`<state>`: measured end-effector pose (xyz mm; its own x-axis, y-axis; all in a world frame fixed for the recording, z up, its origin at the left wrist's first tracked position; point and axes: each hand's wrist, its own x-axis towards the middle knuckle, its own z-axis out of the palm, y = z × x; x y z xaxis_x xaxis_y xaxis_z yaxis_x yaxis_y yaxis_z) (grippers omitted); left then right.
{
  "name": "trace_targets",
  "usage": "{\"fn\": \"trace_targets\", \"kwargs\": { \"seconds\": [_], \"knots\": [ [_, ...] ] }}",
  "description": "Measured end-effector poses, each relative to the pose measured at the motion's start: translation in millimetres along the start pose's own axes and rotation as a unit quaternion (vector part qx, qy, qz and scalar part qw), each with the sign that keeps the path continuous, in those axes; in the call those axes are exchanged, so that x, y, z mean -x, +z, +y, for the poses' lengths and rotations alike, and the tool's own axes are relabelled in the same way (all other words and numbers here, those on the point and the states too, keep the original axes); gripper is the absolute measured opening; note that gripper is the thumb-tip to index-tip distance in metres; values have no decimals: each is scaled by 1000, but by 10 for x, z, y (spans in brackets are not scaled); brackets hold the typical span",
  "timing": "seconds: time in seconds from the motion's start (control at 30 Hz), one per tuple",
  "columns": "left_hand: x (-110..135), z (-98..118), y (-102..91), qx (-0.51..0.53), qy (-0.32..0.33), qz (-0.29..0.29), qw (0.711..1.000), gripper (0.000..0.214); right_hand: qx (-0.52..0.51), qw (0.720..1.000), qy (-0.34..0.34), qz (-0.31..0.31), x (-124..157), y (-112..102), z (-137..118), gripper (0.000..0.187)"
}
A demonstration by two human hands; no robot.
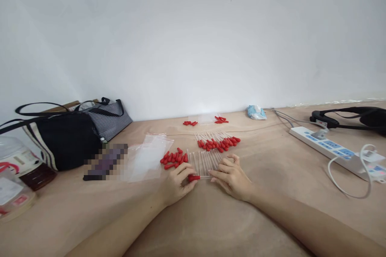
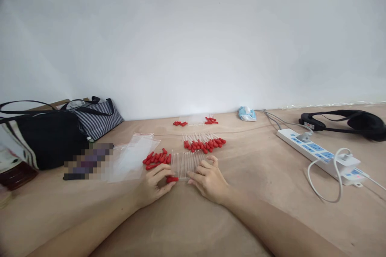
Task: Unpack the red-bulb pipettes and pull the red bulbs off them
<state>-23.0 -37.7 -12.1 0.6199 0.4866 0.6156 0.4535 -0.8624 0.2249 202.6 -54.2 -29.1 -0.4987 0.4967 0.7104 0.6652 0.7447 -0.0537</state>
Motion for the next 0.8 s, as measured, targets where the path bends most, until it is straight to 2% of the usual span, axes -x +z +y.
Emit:
{"fn": "trace_targets", "kwargs": {
  "seconds": [0.2,0.37,0.47,0.6,0.67,0.73,0.8],
  "knots": [
    [42,3,8,2,-23,-33,999,24,-34,998,12,-53,-20,-63,-53,25],
    [88,-47,-75,-13,-38,-56,998,30,-33,998,17,-50,43,-134,6,26],
    [135,-104,-212,-30,-87,-29,995,28,-13,997,79,-22,104,-190,96,27],
    [176,-161,-315,-41,-108,21,993,20,-16,992,126,3,102,-181,102,24],
    [135,-222,-330,-58,-147,55,986,19,-12,989,149,21,45,-123,58,24],
    [47,-334,-349,-79,-216,84,969,19,-13,984,176,32,-51,-40,13,23],
    [-64,-485,-376,-94,-295,84,947,20,-13,978,203,37,-180,56,-23,20]
  ]
}}
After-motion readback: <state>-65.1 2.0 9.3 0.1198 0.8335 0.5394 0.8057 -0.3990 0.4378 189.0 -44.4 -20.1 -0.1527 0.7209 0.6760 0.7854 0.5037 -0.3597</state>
